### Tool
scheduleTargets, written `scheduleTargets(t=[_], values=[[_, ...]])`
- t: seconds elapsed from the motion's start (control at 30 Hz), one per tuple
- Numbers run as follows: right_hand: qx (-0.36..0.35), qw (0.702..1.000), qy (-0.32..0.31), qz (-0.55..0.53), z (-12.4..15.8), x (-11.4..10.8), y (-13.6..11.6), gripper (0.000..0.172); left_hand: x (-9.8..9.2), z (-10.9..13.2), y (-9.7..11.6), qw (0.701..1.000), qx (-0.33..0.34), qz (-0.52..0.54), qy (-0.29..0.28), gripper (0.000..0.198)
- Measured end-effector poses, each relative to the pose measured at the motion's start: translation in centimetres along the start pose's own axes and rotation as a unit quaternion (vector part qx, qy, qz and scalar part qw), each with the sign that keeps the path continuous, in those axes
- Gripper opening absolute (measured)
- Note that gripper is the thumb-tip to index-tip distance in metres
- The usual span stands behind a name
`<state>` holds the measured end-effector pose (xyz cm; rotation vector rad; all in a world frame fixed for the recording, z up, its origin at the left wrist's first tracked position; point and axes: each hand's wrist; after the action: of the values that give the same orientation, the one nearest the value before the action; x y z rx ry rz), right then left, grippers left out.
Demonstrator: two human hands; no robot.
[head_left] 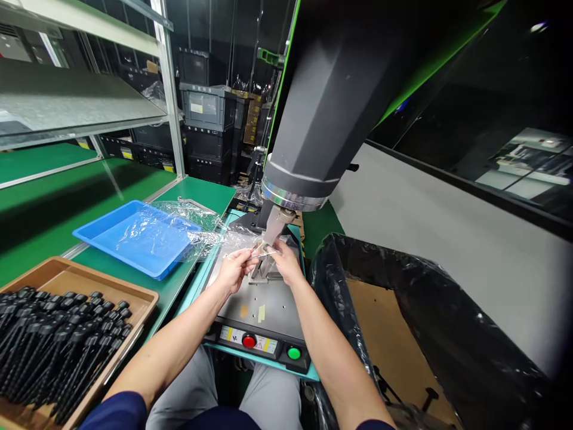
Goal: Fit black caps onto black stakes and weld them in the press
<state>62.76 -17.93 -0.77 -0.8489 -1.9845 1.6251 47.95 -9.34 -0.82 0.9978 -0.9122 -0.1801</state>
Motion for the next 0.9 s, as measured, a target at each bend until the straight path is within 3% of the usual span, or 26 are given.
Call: scheduleTargets(t=[0.13, 0.27, 0.33, 0.47, 0.57, 0.7, 0.8, 0.9], values=[[-0.011, 1.000, -0.017, 0.012, -0.3, -0.3, 0.0, 0.029, 0.0, 0.0, -0.1, 1.000, -0.002, -0.002, 0.004, 0.024], [0.005, 1.000, -0.002, -0.022, -0.3, 0.2, 0.4, 0.035, -0.1, -0.1, -0.3, 1.000, -0.003, -0.001, 0.005, 0.024], [0.035, 0.995, 0.017, -0.091, 0.1, 0.0, 0.8, 0.041, -0.1, -0.1, -0.3, 1.000, -0.003, 0.000, 0.007, 0.023], [0.136, 0.947, 0.105, -0.270, 1.2, -1.7, 1.4, 0.043, -0.1, -0.2, -0.3, 1.000, -0.005, -0.006, 0.024, 0.022], [0.171, 0.922, 0.113, -0.327, 2.1, -3.0, 1.6, 0.057, -0.1, -0.4, -0.3, 0.999, -0.010, -0.023, 0.031, 0.023], [0.167, 0.938, 0.100, -0.287, 2.5, -3.7, 1.4, 0.056, -0.1, -0.6, -0.2, 0.998, -0.010, -0.042, 0.036, 0.025], [0.132, 0.957, 0.107, -0.236, 2.4, -3.5, 1.5, 0.066, -0.1, -0.8, -0.2, 0.998, -0.008, -0.052, 0.034, 0.025], [0.119, 0.956, 0.113, -0.241, 2.3, -3.3, 1.7, 0.067, -0.3, -0.9, -0.2, 0.998, -0.002, -0.060, 0.028, 0.027]])
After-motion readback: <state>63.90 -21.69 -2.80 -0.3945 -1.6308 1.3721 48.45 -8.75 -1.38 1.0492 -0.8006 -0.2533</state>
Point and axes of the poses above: each hand's wrist, its own z-axis away from the middle knuckle, its own x-axis out of the palm, y = z × x, and after that the axes turned 7 degrees about -z, right-handed
